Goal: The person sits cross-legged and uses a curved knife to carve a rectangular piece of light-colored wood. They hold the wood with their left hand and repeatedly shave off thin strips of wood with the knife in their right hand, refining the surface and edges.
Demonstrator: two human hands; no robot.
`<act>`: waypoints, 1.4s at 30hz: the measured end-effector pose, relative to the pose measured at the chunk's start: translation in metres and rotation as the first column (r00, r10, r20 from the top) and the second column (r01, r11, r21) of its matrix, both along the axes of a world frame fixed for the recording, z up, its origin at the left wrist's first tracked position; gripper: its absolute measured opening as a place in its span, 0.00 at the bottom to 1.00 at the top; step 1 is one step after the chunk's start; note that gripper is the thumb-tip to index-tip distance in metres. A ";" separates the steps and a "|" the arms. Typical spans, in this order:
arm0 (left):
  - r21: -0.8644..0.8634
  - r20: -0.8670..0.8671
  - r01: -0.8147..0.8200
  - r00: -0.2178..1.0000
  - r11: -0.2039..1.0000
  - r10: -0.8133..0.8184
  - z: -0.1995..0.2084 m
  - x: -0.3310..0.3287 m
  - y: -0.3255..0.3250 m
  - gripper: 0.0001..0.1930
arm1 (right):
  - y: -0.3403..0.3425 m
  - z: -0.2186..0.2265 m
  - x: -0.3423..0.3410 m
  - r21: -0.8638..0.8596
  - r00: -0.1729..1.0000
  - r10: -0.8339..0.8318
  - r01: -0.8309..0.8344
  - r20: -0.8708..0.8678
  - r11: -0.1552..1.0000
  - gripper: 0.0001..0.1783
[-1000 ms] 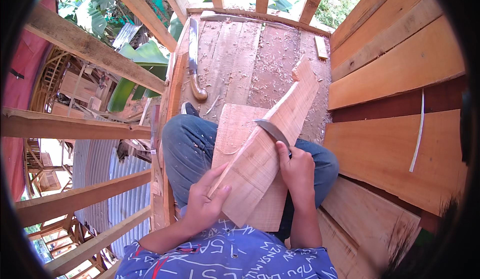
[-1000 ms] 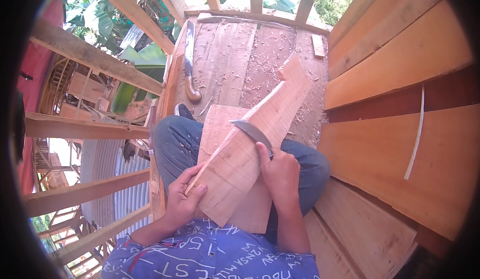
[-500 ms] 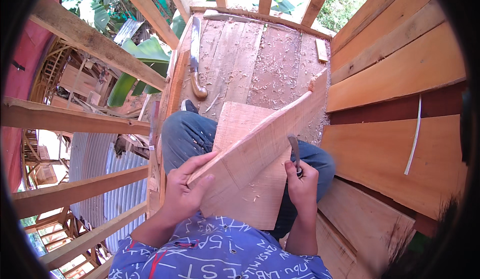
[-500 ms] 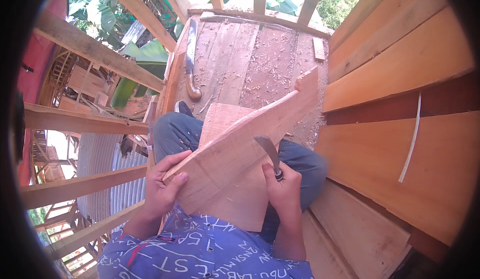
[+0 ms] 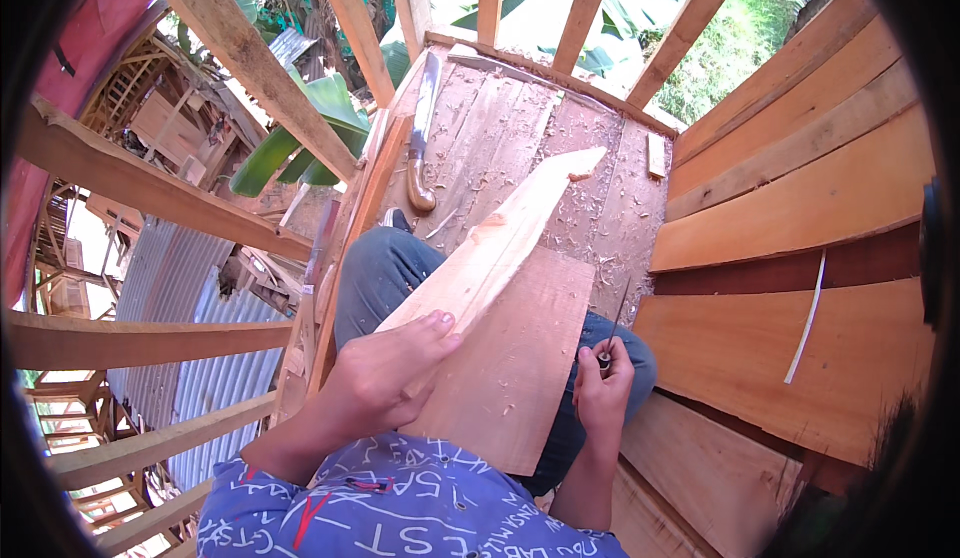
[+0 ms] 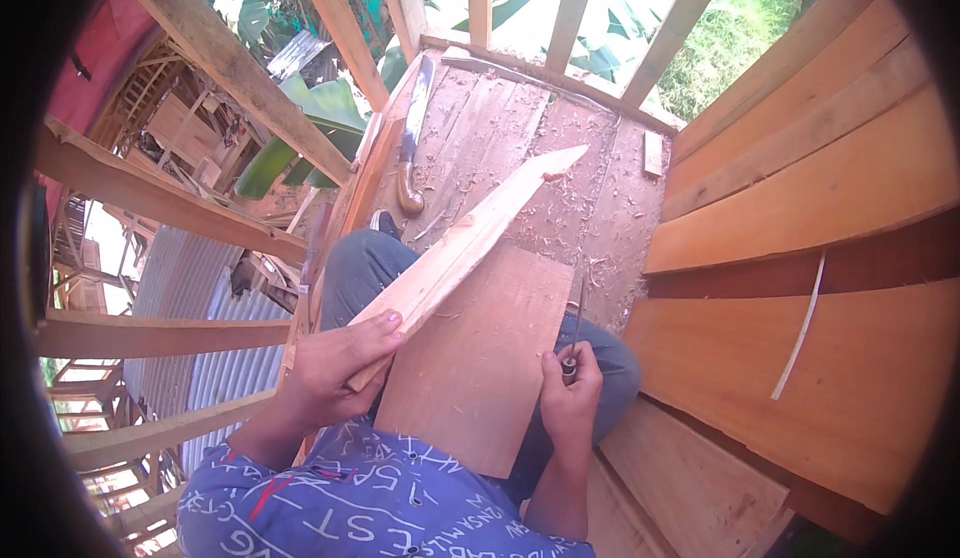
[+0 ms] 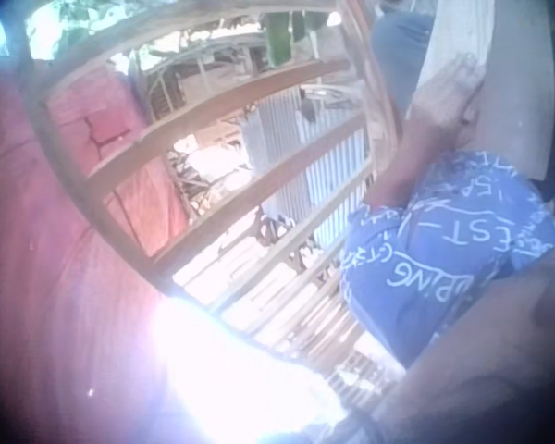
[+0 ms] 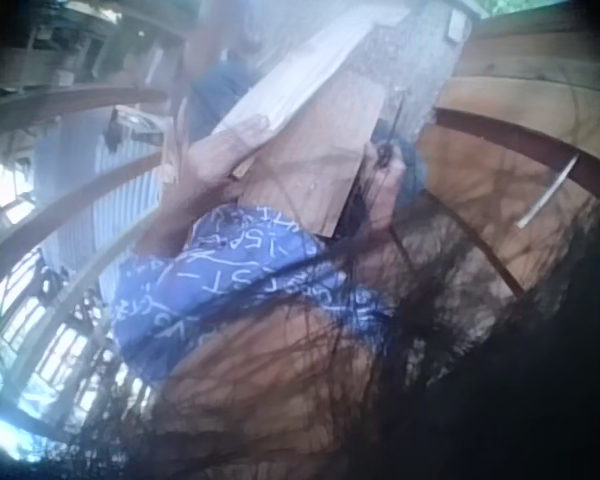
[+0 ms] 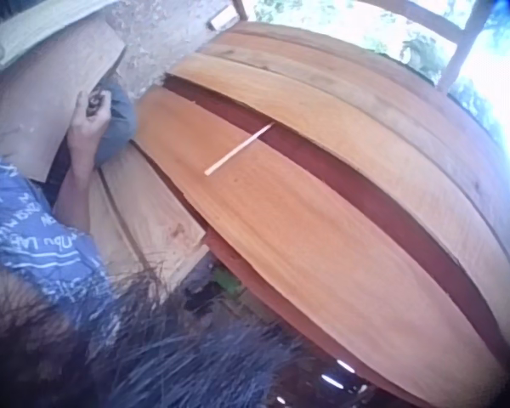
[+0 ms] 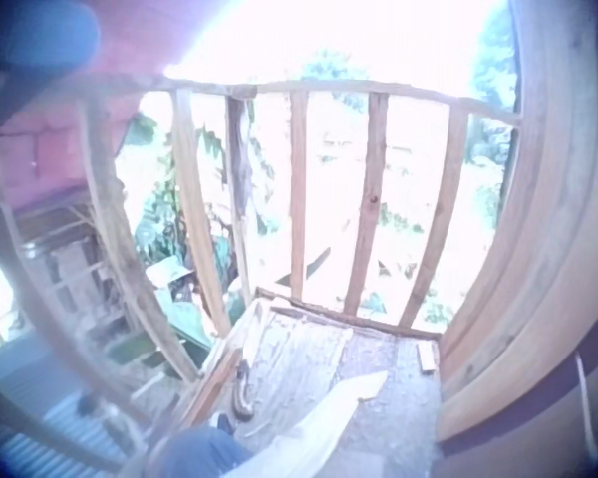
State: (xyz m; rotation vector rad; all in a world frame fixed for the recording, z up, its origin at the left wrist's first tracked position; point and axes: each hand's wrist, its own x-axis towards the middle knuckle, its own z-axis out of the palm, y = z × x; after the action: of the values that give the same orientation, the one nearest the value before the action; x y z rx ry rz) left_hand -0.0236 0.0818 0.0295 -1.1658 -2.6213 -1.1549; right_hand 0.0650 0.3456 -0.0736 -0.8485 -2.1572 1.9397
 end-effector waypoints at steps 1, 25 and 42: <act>-0.029 -0.030 0.033 0.999 0.999 -0.034 -0.002 0.004 0.001 0.22 | -0.001 -0.001 -0.001 0.008 1.000 0.009 -0.009 -0.015 1.000 0.09; -0.149 -0.125 0.230 0.960 0.962 -0.249 -0.107 0.015 -0.057 0.12 | -0.022 0.016 -0.020 -0.226 0.945 0.292 -0.255 0.150 0.940 0.13; -0.018 -0.153 0.287 0.946 0.958 -0.286 -0.131 0.001 -0.070 0.07 | -0.023 0.035 -0.007 0.188 0.836 0.492 -0.538 0.243 0.821 0.14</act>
State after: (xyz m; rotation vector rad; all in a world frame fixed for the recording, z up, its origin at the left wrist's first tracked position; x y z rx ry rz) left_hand -0.0225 0.0123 -0.1016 -1.6078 -2.3905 -1.0578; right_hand 0.0584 0.3229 -0.0384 -0.4326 -2.9148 1.7719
